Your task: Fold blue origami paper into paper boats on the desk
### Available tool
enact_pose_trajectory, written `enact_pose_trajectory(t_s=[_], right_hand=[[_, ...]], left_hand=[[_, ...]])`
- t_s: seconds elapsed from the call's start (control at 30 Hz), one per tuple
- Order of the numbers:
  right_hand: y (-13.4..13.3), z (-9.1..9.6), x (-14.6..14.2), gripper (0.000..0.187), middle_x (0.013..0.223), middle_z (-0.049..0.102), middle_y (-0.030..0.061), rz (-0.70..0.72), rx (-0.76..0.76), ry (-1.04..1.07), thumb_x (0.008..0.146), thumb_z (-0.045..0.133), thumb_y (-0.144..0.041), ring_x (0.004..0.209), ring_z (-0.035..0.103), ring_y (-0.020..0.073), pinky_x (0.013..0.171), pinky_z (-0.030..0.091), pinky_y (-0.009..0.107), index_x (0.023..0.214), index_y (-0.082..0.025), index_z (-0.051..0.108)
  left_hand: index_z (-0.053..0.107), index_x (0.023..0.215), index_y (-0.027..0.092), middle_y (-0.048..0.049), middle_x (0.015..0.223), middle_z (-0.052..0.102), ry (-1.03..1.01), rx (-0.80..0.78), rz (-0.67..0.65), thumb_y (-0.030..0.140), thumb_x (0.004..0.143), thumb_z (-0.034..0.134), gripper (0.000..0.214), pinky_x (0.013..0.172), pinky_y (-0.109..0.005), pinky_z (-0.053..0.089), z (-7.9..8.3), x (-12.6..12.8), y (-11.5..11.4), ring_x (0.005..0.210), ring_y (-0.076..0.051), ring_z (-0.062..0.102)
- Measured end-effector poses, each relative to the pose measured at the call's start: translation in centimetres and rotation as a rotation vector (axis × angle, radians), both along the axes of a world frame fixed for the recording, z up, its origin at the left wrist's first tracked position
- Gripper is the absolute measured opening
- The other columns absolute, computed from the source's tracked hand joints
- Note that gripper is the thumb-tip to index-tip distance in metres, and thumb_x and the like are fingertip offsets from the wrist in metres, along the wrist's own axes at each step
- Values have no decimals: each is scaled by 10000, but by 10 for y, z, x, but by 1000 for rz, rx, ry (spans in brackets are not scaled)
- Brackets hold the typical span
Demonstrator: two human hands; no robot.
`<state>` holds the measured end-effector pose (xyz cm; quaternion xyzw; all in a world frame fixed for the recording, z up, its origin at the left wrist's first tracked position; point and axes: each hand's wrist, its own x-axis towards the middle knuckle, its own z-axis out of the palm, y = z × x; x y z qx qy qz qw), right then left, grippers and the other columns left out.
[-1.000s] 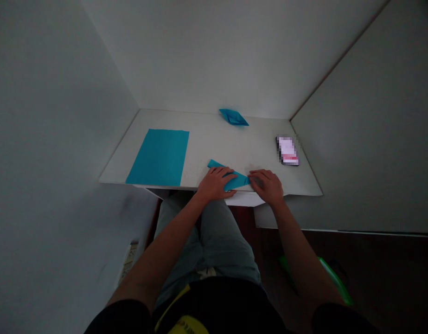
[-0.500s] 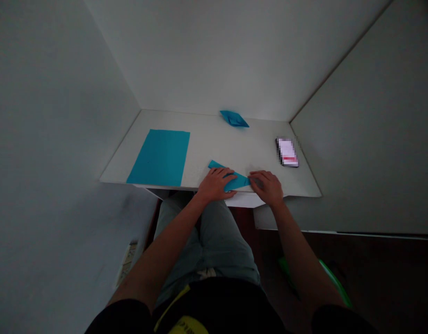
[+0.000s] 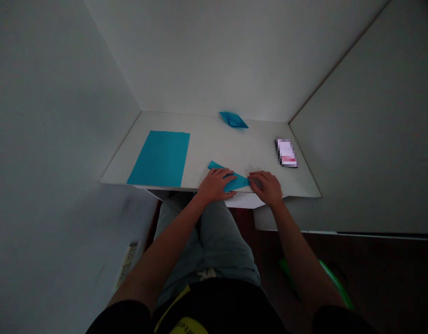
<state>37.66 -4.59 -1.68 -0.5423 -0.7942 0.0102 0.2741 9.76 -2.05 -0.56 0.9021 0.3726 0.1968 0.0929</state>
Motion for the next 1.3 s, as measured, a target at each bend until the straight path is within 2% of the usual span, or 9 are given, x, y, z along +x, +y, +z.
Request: enact_pose_trajectory(t_s=[1.3], right_hand=[[-1,2,-1,188,1241,824,71,3,-17,1,1062,630,-353,1096,738,298,939,554,480,1135,-273,783]], left_hand=[[703,1458,245,-114,1554,663,1,3,-2,488,961,768,557,1177,-527,446,1,-1,0,1405,-340,611]])
